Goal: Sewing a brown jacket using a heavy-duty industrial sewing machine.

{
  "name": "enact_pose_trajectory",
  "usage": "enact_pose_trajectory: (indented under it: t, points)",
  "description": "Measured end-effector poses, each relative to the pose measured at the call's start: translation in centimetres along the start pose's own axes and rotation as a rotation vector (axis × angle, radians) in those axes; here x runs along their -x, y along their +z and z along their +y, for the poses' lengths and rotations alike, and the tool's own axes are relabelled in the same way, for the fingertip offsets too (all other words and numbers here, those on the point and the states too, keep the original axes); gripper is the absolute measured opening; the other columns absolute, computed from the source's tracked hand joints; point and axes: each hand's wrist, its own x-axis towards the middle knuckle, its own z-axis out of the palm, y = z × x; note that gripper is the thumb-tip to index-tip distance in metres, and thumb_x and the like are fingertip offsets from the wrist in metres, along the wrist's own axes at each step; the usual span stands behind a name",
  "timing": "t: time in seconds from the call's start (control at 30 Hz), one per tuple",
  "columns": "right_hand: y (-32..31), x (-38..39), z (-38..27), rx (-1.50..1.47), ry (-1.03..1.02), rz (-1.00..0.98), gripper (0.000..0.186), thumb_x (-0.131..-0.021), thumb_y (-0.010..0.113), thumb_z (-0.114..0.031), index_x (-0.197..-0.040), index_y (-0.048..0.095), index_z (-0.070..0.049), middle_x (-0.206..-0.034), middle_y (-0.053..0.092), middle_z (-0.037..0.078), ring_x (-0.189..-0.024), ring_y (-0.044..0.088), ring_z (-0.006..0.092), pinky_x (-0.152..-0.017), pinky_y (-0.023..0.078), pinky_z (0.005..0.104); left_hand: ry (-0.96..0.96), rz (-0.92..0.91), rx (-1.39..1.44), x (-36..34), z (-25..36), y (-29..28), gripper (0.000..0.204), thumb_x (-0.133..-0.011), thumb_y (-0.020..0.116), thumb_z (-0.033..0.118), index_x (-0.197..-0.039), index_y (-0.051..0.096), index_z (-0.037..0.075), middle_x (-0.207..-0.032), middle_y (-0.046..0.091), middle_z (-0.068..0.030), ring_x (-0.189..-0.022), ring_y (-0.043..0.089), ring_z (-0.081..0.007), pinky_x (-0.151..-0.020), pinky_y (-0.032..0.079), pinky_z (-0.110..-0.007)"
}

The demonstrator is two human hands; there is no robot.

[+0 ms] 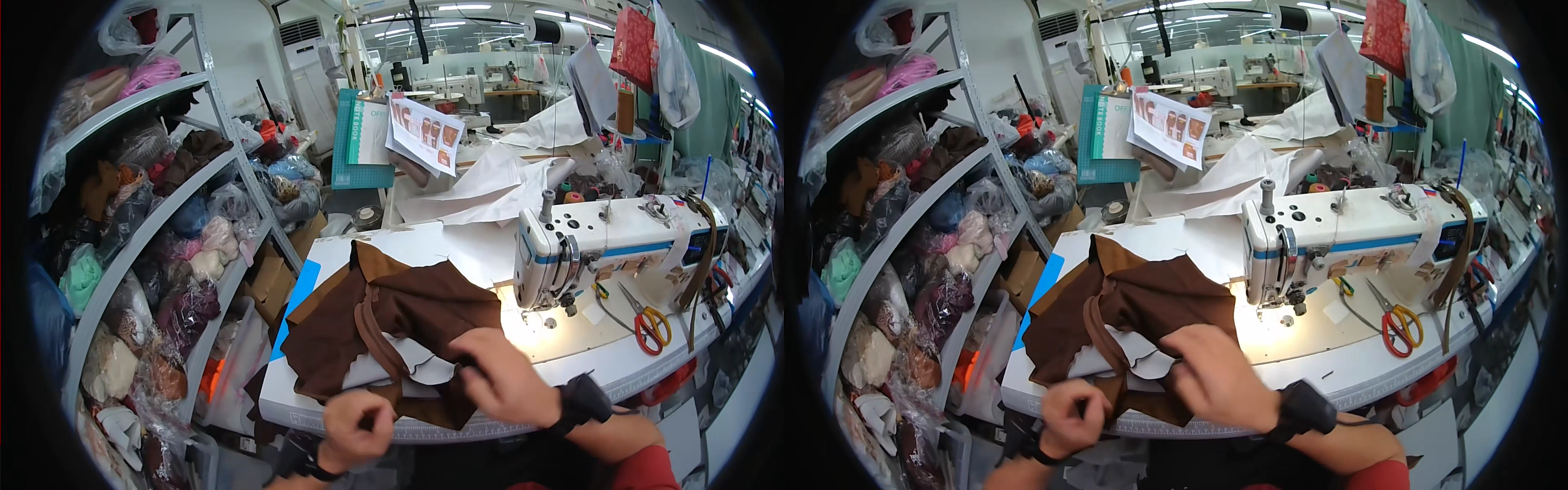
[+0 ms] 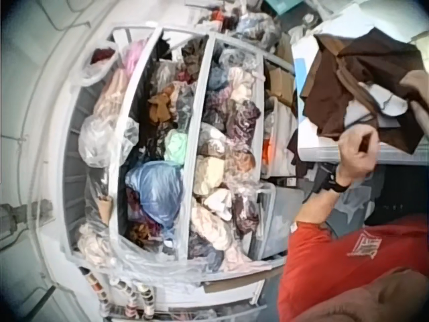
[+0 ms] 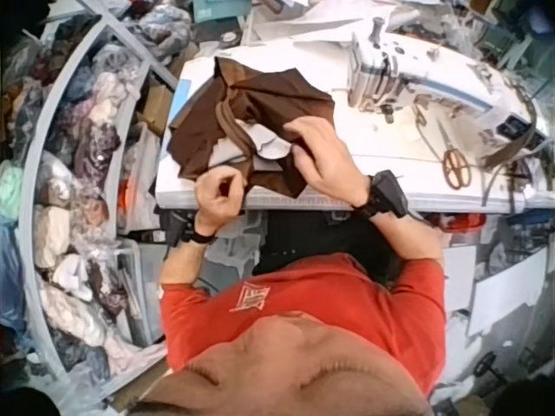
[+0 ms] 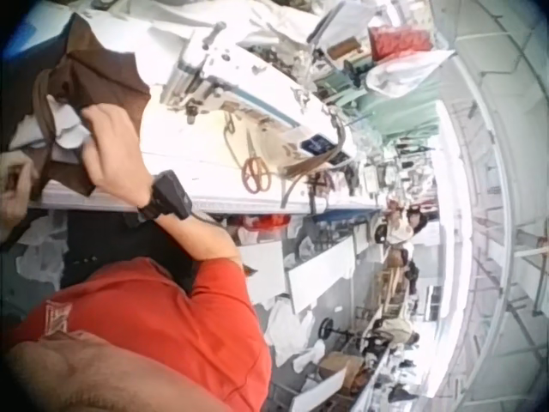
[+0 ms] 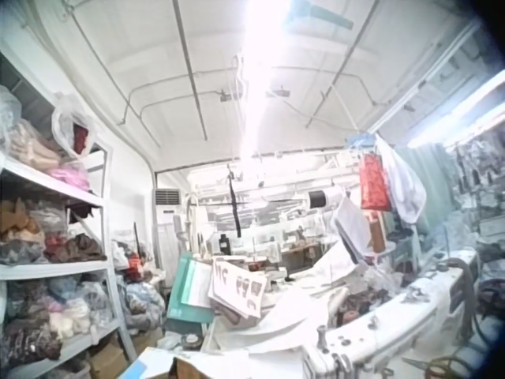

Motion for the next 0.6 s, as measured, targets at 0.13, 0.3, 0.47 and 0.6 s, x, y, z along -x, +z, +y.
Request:
enact_pose_trajectory:
  t: [0.13, 0.3, 0.47, 0.6]
  points:
    - [3.6, -1.8, -1.0, 0.196, -0.206, -0.094, 0.056, -0.086, 0.079, -0.014, -0.138, 0.059, -0.005, -0.125, 0.061, 0.018, -0.114, 0.061, 0.0381, -0.096, 0.050, 0.0471, -0.415, -0.051, 0.200, 3.6, 1.0, 3.9, 0.009, -0.092, 0.068, -0.002, -0.099, 0.074, -0.002, -0.095, 0.077, -0.0141, -0.087, 0.077, -0.0241, -0.080, 0.059, -0.033]
    - [5.5, -1.9, 1.1, 0.036, -0.034, -0.041, 0.047, -0.092, 0.069, -0.004, -0.138, 0.060, -0.005, -0.096, 0.066, 0.015, -0.086, 0.065, 0.0350, -0.076, 0.052, 0.0411, -0.724, 0.103, 0.455, 4.9, 1.6, 6.9, 0.042, -0.099, 0.064, 0.004, -0.138, 0.053, -0.008, -0.132, 0.060, -0.0299, -0.118, 0.064, -0.0371, -0.100, 0.051, -0.042]
    - [2.4, -1.5, -1.9, -0.157, -0.057, 0.048, 0.037, -0.096, 0.065, -0.001, -0.133, 0.063, -0.005, -0.092, 0.064, 0.015, -0.084, 0.065, 0.0355, -0.073, 0.053, 0.0416, -0.333, 0.191, -0.320, 2.4, 0.6, 7.4, 0.036, -0.098, 0.062, 0.009, -0.127, 0.055, -0.010, -0.124, 0.051, -0.0323, -0.118, 0.042, -0.0538, -0.106, 0.031, -0.059]
    - [2.0, 0.9, -1.4, -0.041, -0.051, 0.035, 0.045, -0.094, 0.068, -0.007, -0.138, 0.061, -0.009, -0.095, 0.068, 0.013, -0.087, 0.068, 0.0345, -0.072, 0.055, 0.0425, -0.558, 0.481, 0.587, 1.0, 1.8, 10.4, 0.027, -0.107, 0.055, 0.004, -0.133, 0.055, -0.001, -0.125, 0.063, -0.0115, -0.114, 0.061, -0.0254, -0.102, 0.048, -0.039]
